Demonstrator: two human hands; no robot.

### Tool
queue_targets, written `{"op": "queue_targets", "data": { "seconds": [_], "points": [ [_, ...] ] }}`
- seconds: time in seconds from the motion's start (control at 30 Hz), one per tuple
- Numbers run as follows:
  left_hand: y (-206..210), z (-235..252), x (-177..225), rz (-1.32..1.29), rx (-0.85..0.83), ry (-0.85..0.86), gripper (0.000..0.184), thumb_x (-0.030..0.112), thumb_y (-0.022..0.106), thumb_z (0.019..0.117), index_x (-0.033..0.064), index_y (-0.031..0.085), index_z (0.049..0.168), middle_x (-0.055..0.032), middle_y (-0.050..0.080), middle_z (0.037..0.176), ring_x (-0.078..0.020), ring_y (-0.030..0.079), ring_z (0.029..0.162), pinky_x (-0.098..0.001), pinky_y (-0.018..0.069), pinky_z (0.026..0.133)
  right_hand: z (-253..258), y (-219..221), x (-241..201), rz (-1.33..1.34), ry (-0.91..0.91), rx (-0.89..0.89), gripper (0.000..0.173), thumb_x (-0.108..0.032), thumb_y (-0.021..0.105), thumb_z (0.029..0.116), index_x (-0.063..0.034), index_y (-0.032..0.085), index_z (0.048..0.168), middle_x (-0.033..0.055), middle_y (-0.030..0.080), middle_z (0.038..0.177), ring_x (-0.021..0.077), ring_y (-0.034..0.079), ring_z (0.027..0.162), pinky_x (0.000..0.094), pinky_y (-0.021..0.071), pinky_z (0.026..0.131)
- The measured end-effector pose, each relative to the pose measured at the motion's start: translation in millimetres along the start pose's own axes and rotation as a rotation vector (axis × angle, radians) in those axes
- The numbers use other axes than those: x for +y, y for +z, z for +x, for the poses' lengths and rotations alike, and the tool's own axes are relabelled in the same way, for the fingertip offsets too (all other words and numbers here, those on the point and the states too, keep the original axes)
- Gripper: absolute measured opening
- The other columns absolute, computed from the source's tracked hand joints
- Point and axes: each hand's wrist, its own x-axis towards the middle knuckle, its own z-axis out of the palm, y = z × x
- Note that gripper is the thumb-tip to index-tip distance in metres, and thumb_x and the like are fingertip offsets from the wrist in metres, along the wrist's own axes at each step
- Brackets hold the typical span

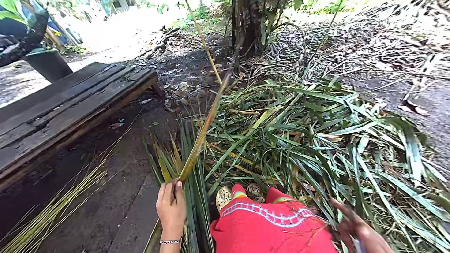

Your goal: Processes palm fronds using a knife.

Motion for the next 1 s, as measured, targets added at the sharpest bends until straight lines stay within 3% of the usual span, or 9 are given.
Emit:
{"op": "queue_targets", "data": {
  "seconds": [0.07,0.1,0.17,0.27,0.53,1.0],
  "points": [
    [4,17,35,-0.059,-0.023,0.133,0.034,0.022,0.052,0.1024,-0.0046,0.073,0.098,-0.0166,0.068,0.088,-0.0231,0.067,0.084,-0.0349,0.0548,0.08,25,6,-28,-0.346,-0.301,-0.026,0.069,-0.058,0.033,0.1067,-0.0082,0.046,0.153,-0.001,0.065,0.083,0.0021,0.053,0.064,0.0253,0.0491,0.062],
    [6,24,52,-0.076,-0.035,0.203,0.035,0.024,0.052,0.1024,-0.0025,0.073,0.096,-0.015,0.069,0.087,-0.0217,0.067,0.082,-0.0333,0.0544,0.077,36,11,-43,-0.51,-0.423,0.013,0.066,-0.061,0.035,0.1052,-0.0161,0.05,0.151,0.0034,0.07,0.086,0.0072,0.057,0.063,0.0317,0.0521,0.06],
    [7,33,84,-0.087,-0.065,0.345,0.036,0.027,0.051,0.1024,0.0012,0.074,0.093,-0.0136,0.07,0.085,-0.0224,0.068,0.081,-0.034,0.0549,0.073,55,21,-74,-0.746,-0.61,0.114,0.063,-0.064,0.034,0.1034,-0.0251,0.053,0.15,0.0039,0.067,0.076,0.0144,0.056,0.055,0.0377,0.0482,0.049],
    [8,41,125,-0.086,-0.089,0.522,0.034,0.027,0.052,0.1011,0.0048,0.075,0.089,-0.0105,0.07,0.081,-0.0233,0.067,0.076,-0.0344,0.053,0.066,76,29,-120,-0.969,-0.766,0.203,0.06,-0.06,0.04,0.102,-0.021,0.059,0.144,0.0043,0.064,0.068,0.0207,0.057,0.051,0.0395,0.0444,0.044],
    [4,39,180,-0.14,-0.146,0.707,0.032,0.026,0.051,0.1012,0.009,0.073,0.086,-0.0073,0.068,0.078,-0.0211,0.066,0.072,-0.0325,0.0506,0.061,88,23,-144,-1.144,-0.784,0.227,0.052,-0.055,0.046,0.1011,-0.0274,0.063,0.142,0.0027,0.059,0.064,0.0213,0.055,0.049,0.0377,0.0407,0.042],
    [-4,32,199,-0.173,-0.15,0.765,0.03,0.023,0.052,0.1015,0.0091,0.073,0.085,-0.0063,0.067,0.077,-0.02,0.063,0.07,-0.0315,0.0481,0.059,73,4,-140,-1.121,-0.806,0.246,0.05,-0.054,0.044,0.1024,-0.0262,0.067,0.137,0.0007,0.055,0.061,0.0181,0.051,0.047,0.0343,0.0375,0.042]
  ]
}}
